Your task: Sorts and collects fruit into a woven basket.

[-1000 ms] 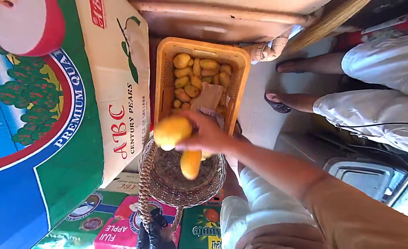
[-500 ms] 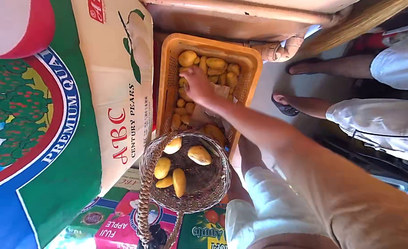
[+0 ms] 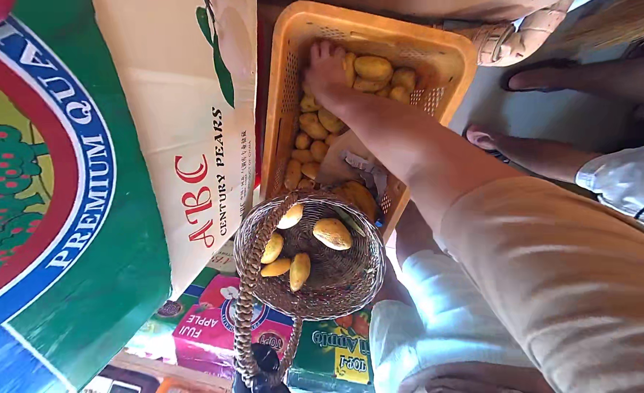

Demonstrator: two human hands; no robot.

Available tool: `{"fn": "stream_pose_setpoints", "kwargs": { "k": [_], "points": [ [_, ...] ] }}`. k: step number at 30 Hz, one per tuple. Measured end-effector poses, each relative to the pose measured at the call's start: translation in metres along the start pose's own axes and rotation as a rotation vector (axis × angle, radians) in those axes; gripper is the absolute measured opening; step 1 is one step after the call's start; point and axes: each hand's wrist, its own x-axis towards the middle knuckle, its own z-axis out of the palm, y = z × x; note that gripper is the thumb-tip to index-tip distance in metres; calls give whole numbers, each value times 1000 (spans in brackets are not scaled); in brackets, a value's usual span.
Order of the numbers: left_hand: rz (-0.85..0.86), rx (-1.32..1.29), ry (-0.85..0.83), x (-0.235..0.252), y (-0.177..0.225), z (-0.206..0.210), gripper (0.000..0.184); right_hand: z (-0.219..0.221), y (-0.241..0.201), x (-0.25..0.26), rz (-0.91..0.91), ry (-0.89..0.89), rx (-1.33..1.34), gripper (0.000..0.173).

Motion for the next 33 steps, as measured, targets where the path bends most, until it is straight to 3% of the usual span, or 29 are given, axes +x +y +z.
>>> {"fn": "stream_pose_setpoints", "kwargs": {
  "k": [1,2,4,6,9,11,12,14,16,18,20,24,27,30,31,33],
  "points": [
    [217,-222,-21,0,-37,-7,28,-4,6,-17,6,-16,150,63],
    [264,-356,-26,2,-51,-7,29,-10,12,-40,12,-20,304,76],
    [241,-469,-48,6,-60,-5,28,-34,19,-107,-38,53,638,79],
    [201,-473,-37,8,-52,-4,24,-72,7,-194,-181,-22,904,77],
    [183,-463,-25,5,-39,-3,18,-103,-32,-299,-459,-258,955,72],
    [184,-446,-23,2,-35,-2,18,-109,-43,-316,-542,-361,941,76],
    [190,-444,-17,2,-36,-2,19,-110,-40,-307,-486,-304,986,69],
    [209,-485,4,4,-42,-1,19,-95,-15,-254,-271,24,946,50],
    [236,-528,-20,7,-57,-3,26,-62,31,-179,2,251,634,55],
    [237,-558,-16,4,-66,-4,32,-26,63,-120,205,208,426,72],
    [242,-553,-9,2,-64,-2,33,6,81,-86,323,200,340,72],
    [221,-513,16,-4,-53,2,30,26,85,-76,405,171,304,82],
    [219,-503,35,-5,-52,1,27,18,75,-89,392,49,549,87],
    [257,-528,29,-3,-53,6,24,19,55,-88,233,-101,853,84],
    [257,-524,40,-2,-48,9,25,21,49,-83,189,-180,837,77],
    [240,-541,41,-2,-42,10,24,23,36,-76,142,-384,606,83]
  ]
}}
